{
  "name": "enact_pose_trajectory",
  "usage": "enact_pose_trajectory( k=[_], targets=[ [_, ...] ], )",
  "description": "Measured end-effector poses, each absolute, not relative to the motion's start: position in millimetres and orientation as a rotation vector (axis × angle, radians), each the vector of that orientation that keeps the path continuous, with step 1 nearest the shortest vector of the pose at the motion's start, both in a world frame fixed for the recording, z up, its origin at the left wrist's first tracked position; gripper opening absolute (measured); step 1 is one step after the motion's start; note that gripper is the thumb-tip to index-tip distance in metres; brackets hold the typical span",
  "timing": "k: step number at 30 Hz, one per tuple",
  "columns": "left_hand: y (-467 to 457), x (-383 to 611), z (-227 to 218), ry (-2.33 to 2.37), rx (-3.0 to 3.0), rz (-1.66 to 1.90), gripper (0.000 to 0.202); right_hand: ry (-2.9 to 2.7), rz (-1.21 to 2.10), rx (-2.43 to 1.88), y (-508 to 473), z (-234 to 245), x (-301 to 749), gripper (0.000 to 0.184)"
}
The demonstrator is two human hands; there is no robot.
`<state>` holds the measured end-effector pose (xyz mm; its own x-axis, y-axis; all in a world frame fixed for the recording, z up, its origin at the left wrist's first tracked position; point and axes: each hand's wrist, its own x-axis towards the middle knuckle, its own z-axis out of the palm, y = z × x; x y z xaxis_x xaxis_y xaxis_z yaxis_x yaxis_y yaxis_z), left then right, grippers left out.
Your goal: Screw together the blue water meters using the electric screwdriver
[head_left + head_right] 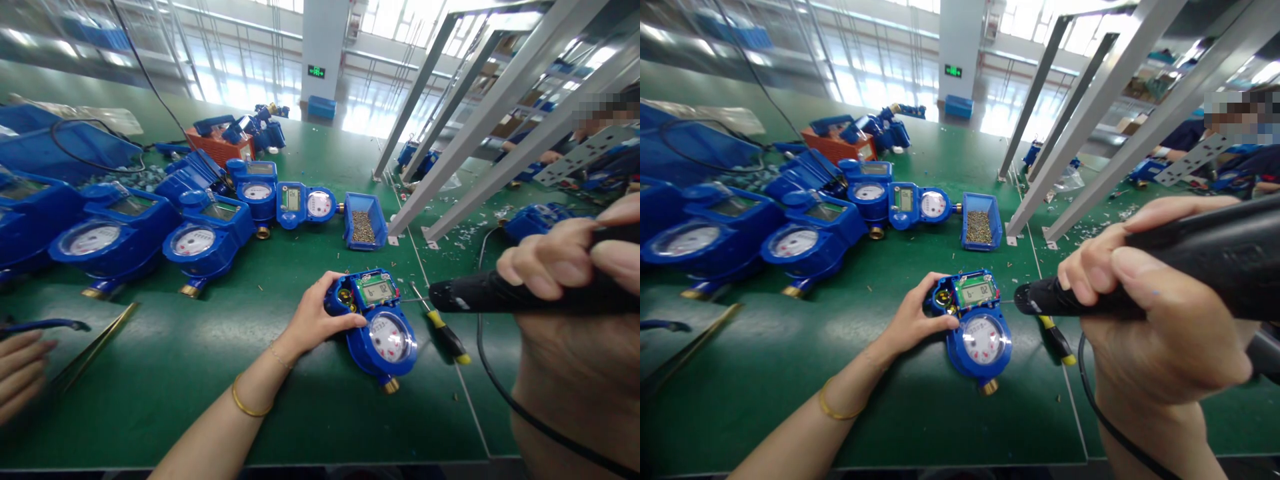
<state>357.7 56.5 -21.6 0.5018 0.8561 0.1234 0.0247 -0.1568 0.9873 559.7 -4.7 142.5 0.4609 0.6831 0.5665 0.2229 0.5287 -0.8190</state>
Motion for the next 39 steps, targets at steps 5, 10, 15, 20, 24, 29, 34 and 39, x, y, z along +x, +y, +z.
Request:
enact_pose_trajectory(
  k=[5,10,15,20,24,29,34,39],
  targets=[
    [57,358,-20,0.787,1.569,0.875,0.065,-1.006,0.354,-1.034,-3,143,554,0.026],
    [57,359,-21,0.788,1.572,0.872,0.065,-1.021,0.396,-0.999,-1,141,557,0.024],
    [57,360,-23,0.781,1.574,0.881,0.064,-1.111,0.437,-0.968,2,144,558,0.022],
    [58,359,-22,0.757,1.564,0.877,0.054,-1.209,0.516,-0.867,3,135,555,0.023],
    [58,359,-21,0.759,1.566,0.873,0.050,-1.269,0.591,-0.854,3,123,556,0.024],
    [61,358,-24,0.770,1.583,0.846,0.049,-1.132,0.468,-0.866,2,135,556,0.023],
    [66,355,-28,0.761,1.574,0.802,0.051,-1.027,0.463,-0.911,10,143,558,0.020],
    [68,353,-29,0.749,1.569,0.777,0.053,-0.985,0.511,-0.971,18,134,559,0.020]
  ],
)
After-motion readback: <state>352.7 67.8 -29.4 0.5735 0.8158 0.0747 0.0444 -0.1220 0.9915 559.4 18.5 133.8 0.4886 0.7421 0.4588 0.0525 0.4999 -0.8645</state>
